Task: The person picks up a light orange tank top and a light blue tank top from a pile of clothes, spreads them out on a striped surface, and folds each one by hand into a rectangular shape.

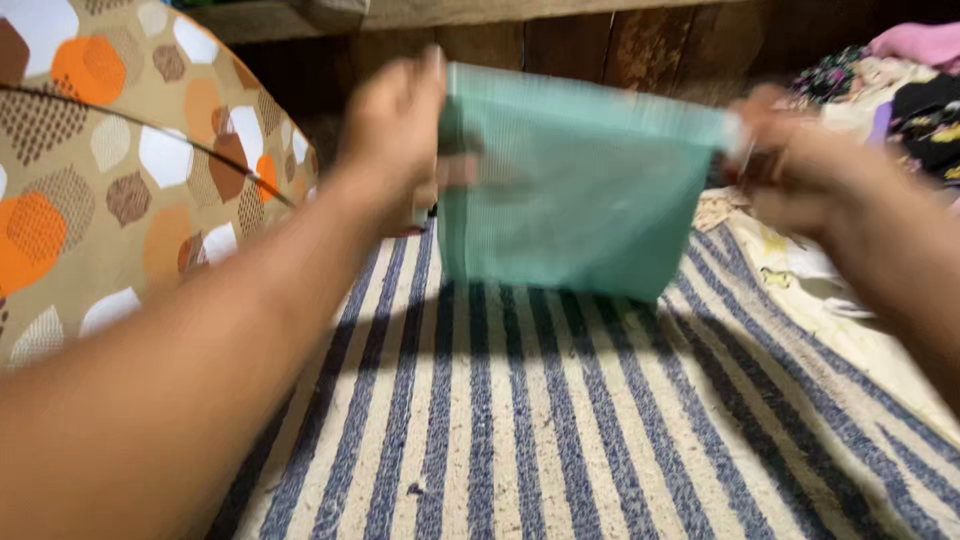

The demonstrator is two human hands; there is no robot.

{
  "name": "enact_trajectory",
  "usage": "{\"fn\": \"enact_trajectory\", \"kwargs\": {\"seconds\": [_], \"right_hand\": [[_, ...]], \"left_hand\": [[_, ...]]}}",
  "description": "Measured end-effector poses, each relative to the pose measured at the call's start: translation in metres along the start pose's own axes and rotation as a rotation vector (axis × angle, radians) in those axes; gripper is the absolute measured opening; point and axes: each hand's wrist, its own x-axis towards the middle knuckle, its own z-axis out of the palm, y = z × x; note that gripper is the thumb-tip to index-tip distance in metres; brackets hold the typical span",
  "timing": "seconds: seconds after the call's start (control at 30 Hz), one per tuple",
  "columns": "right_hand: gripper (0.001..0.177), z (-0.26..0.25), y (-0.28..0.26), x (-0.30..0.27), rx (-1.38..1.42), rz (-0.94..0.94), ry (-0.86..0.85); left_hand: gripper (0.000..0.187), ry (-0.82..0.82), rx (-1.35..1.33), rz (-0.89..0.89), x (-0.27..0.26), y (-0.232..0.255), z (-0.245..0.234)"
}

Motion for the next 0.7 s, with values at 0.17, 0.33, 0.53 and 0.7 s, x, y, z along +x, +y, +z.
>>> {"fn": "enact_trajectory", "kwargs": {"seconds": [0.17, 0.33, 0.53, 0.7], "right_hand": [[0.024, -0.006, -0.04, -0.013, -0.268, -0.387, 0.019], [0.021, -0.07, 0.003, -0.085, -0.725, -0.544, 0.118], [0.022, -0.137, 0.104, -0.152, -0.989, -0.33, 0.206], [0.03, -0.204, 0.168, -0.151, -0.839, -0.304, 0.191]], "left_hand": [[0.029, -0.072, 0.046, 0.264, 0.014, 0.036, 0.009], [0.03, -0.088, 0.291, 0.476, -0.044, 0.016, 0.003], [0.025, -0.322, 0.368, -0.242, -0.193, -0.083, 0.005], [0.032, -0.495, 0.355, 0.095, -0.229, -0.158, -0.002]]}}
